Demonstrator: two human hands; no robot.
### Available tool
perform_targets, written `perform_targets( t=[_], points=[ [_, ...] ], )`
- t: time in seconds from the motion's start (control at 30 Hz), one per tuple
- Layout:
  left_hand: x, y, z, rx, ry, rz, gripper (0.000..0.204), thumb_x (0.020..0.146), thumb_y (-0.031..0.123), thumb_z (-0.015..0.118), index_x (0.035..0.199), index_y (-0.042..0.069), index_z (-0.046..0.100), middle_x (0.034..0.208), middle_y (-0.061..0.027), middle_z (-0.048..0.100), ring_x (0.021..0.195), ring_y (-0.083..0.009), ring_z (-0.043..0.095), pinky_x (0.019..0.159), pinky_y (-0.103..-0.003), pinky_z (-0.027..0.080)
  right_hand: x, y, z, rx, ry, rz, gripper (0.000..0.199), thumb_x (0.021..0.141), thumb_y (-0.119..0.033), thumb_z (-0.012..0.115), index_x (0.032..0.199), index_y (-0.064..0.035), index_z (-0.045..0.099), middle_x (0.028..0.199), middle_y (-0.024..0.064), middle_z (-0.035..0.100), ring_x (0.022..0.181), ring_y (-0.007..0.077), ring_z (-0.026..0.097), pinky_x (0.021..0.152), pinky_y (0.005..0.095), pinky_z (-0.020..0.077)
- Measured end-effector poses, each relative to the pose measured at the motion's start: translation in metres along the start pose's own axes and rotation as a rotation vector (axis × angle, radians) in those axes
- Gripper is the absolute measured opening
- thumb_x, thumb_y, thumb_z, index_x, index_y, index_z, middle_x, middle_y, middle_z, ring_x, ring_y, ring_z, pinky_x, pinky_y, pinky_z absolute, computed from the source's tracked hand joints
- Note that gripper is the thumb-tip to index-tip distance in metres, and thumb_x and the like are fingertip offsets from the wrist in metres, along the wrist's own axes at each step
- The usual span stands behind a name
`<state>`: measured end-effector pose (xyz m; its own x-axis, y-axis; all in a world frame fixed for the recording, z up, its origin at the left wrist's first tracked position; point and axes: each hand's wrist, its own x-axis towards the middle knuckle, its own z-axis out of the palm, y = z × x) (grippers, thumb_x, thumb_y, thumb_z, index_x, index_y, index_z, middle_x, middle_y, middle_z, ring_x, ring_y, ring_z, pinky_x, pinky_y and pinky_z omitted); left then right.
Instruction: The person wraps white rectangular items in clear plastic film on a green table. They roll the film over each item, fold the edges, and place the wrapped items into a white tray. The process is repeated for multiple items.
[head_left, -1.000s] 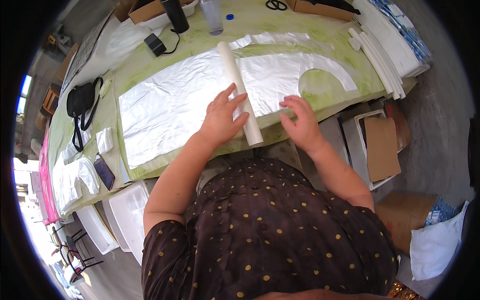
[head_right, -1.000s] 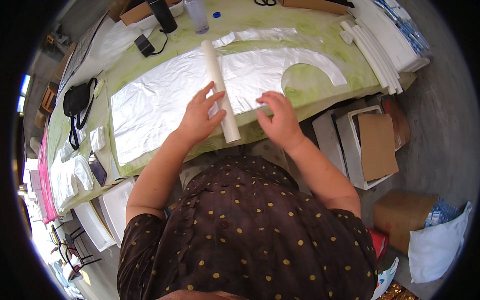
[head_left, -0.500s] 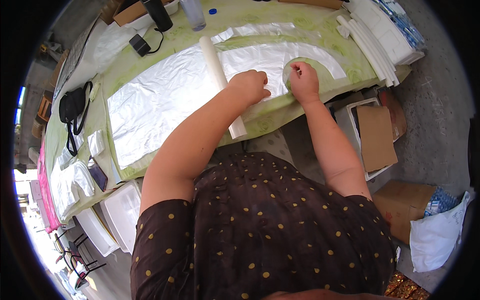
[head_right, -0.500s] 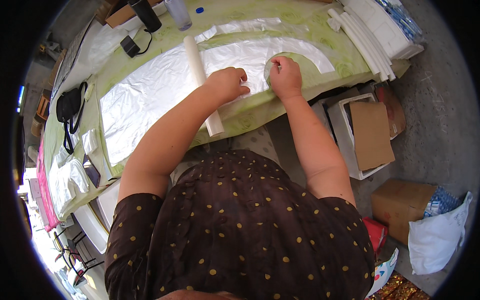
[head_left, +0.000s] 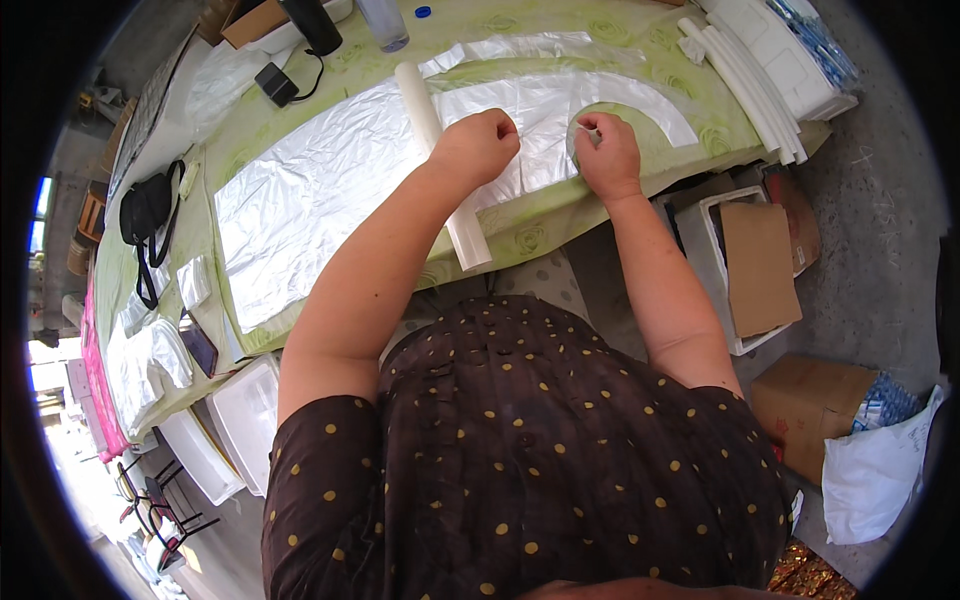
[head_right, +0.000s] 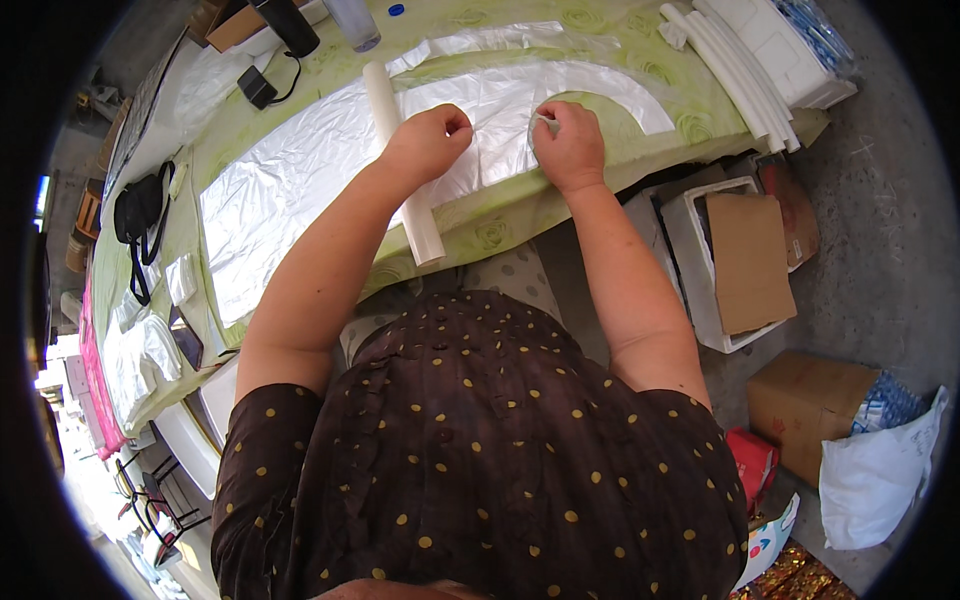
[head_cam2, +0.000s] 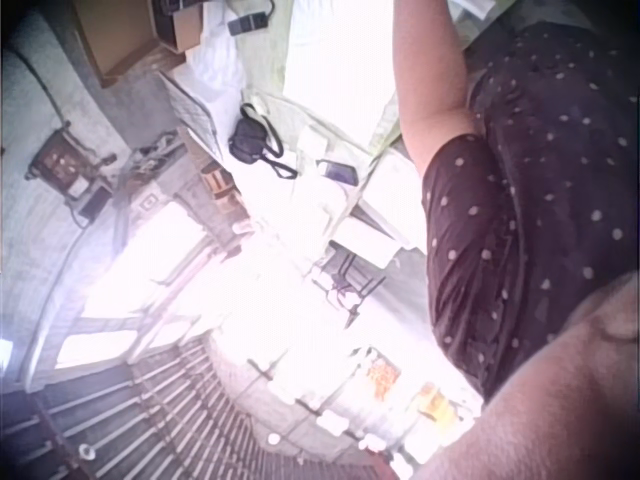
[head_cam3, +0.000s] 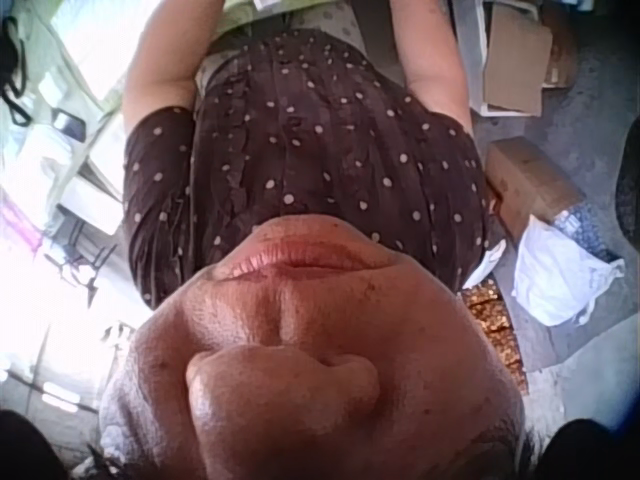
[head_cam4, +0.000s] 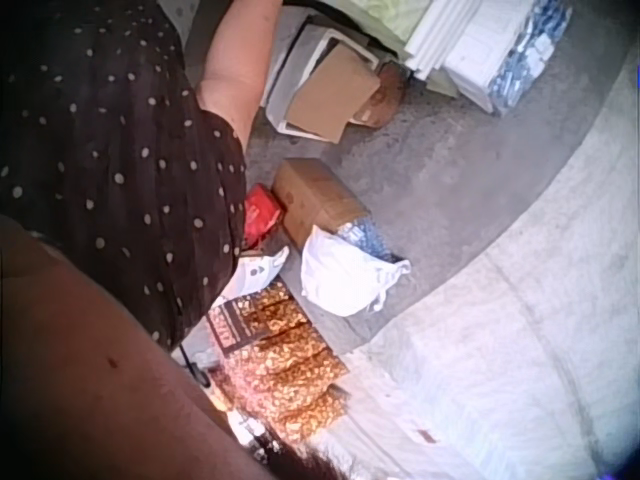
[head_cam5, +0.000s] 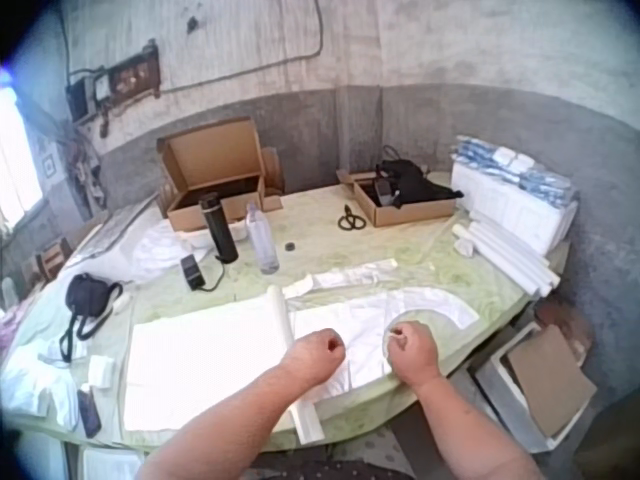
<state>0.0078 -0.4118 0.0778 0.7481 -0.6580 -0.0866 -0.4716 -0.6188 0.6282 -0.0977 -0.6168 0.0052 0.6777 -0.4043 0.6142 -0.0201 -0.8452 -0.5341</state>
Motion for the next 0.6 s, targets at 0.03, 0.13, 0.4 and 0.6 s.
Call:
perform_targets(
  t=[0.03,0.13,0.4,0.6],
  points=[
    [-0.002,-0.002,-0.002,-0.018,0.028,0.009,0.026,0.092,0.029,0.064,0.107,0.008,0.071,0.101,-0.0104,0.075,0.093,-0.0275,0.071,0.086,-0.037,0.055,0.000,-0.002,-0.001,-0.007,-0.024,-0.041,0.015,0.083,-0.015,0.067,0.097,-0.0116,0.071,0.100,0.0080,0.070,0.096,0.0323,0.062,0.086,0.0422,0.0509],
    [-0.007,0.001,-0.007,-0.053,0.035,0.020,0.026,0.092,0.030,0.065,0.104,0.008,0.071,0.102,-0.0097,0.075,0.092,-0.0262,0.071,0.086,-0.037,0.055,0.003,-0.005,-0.007,-0.056,-0.109,-0.170,0.018,0.082,-0.017,0.068,0.098,-0.0119,0.073,0.101,0.0069,0.071,0.098,0.0317,0.062,0.090,0.0416,0.0497],
    [-0.019,0.009,-0.007,-0.032,0.053,0.068,0.024,0.090,0.028,0.066,0.101,0.008,0.074,0.105,-0.0122,0.073,0.094,-0.0269,0.071,0.086,-0.038,0.055,0.054,-0.020,0.005,-0.385,-0.327,0.010,0.050,0.085,-0.022,0.064,0.134,-0.0168,0.063,0.137,0.0078,0.061,0.115,0.0326,0.055,0.100,0.0450,0.0461],
    [-0.011,0.009,-0.015,-0.586,0.164,0.026,0.057,0.086,0.038,0.078,0.128,0.005,0.060,0.107,-0.0068,0.066,0.092,-0.0191,0.066,0.081,-0.034,0.054,0.053,-0.055,0.007,-0.294,-0.185,-0.344,0.083,0.079,-0.013,0.074,0.155,-0.0256,0.042,0.161,0.0133,0.034,0.132,0.0404,0.044,0.107,0.0494,0.0406]
  ],
)
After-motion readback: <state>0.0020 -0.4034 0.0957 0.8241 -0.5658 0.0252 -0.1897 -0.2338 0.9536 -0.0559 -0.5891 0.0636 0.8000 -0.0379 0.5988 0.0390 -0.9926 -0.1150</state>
